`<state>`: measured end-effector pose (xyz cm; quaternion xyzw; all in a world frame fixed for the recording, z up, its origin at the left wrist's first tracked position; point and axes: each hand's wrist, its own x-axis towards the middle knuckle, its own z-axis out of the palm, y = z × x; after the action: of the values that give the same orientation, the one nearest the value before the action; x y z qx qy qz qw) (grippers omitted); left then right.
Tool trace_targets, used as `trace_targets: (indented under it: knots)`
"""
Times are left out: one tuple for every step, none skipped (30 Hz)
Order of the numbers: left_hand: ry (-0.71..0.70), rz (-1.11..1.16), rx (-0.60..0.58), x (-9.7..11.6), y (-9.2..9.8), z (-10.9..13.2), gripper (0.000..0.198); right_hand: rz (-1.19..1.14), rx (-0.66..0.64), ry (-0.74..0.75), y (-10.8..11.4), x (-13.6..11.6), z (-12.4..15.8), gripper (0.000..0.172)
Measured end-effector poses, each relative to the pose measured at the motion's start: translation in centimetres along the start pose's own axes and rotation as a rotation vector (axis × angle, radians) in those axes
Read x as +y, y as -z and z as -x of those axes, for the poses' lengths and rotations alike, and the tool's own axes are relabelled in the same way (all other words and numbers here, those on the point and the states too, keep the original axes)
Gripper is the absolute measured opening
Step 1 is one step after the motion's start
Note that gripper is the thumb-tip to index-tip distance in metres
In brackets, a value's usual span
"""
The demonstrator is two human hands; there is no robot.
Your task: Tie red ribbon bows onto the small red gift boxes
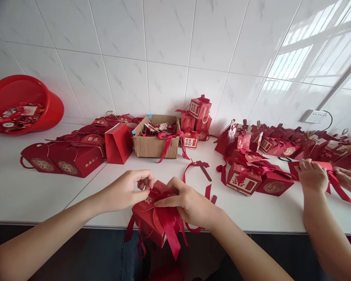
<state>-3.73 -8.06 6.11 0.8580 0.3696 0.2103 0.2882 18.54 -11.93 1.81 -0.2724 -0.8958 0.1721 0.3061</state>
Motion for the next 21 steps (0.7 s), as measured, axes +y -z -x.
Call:
trace_targets:
  knots:
    - [-0.007, 0.009, -0.014, -0.06, 0.01, -0.02, 0.011, -0.006, 0.005, 0.0, -0.07, 0.08, 0.04, 0.056]
    - [-0.02, 0.019, -0.035, -0.09, 0.0, -0.03, 0.011, -0.009, 0.01, 0.002, -0.14, 0.14, 0.07, 0.056]
    - [-0.035, 0.028, -0.057, -0.1, 0.0, -0.03, 0.011, -0.008, 0.013, 0.003, -0.2, 0.18, 0.1, 0.056]
    - [-0.046, 0.034, -0.073, -0.09, -0.02, -0.03, 0.01, -0.009, 0.013, 0.002, -0.25, 0.19, 0.12, 0.056]
    - [-0.049, 0.036, -0.081, -0.08, -0.03, -0.02, 0.008, -0.011, 0.014, 0.002, -0.27, 0.18, 0.13, 0.056]
    - [-0.044, 0.034, -0.079, -0.07, -0.05, -0.02, 0.006, -0.016, 0.012, 0.001, -0.27, 0.13, 0.14, 0.056]
    - [-0.034, 0.029, -0.07, -0.06, -0.07, -0.02, 0.006, -0.02, 0.01, -0.001, -0.26, 0.06, 0.14, 0.057]
    - [-0.022, 0.022, -0.057, -0.06, -0.09, -0.02, 0.009, -0.021, 0.009, -0.004, -0.23, -0.02, 0.13, 0.057]
    - [-0.013, 0.016, -0.042, -0.06, -0.12, -0.01, 0.011, -0.02, 0.007, -0.011, -0.21, -0.1, 0.12, 0.057]
    - [-0.009, 0.018, -0.033, -0.05, -0.16, 0.0, 0.013, -0.017, 0.005, -0.018, -0.18, -0.17, 0.1, 0.058]
    - [-0.01, 0.027, -0.027, -0.04, -0.2, 0.01, 0.013, -0.016, 0.003, -0.023, -0.17, -0.22, 0.07, 0.059]
    - [-0.013, 0.039, -0.023, -0.02, -0.26, 0.02, 0.013, -0.016, 0.002, -0.025, -0.16, -0.26, 0.05, 0.06]
    - [-0.015, 0.055, -0.022, -0.01, -0.32, 0.03, 0.014, -0.019, 0.003, -0.025, -0.17, -0.27, 0.03, 0.06]
    - [-0.014, 0.069, -0.02, -0.01, -0.39, 0.03, 0.014, -0.021, 0.003, -0.025, -0.18, -0.26, 0.02, 0.061]
    - [-0.012, 0.078, -0.019, -0.02, -0.46, 0.02, 0.014, -0.022, 0.001, -0.024, -0.2, -0.25, 0.02, 0.061]
    - [-0.011, 0.082, -0.017, -0.06, -0.53, 0.0, 0.014, -0.02, -0.003, -0.021, -0.22, -0.23, 0.03, 0.06]
    - [-0.013, 0.08, -0.014, -0.12, -0.59, -0.04, 0.014, -0.019, -0.009, -0.018, -0.23, -0.21, 0.05, 0.059]
    - [-0.018, 0.075, -0.013, -0.19, -0.64, -0.08, 0.015, -0.016, -0.018, -0.013, -0.25, -0.2, 0.07, 0.058]
    - [-0.026, 0.068, -0.012, -0.28, -0.67, -0.12, 0.016, -0.013, -0.025, -0.006, -0.26, -0.18, 0.1, 0.056]
    - [-0.035, 0.059, -0.012, -0.37, -0.68, -0.16, 0.017, -0.011, -0.03, 0.003, -0.28, -0.17, 0.12, 0.055]
    - [-0.045, 0.05, -0.01, -0.45, -0.66, -0.19, 0.017, -0.009, -0.03, 0.009, -0.28, -0.15, 0.14, 0.054]
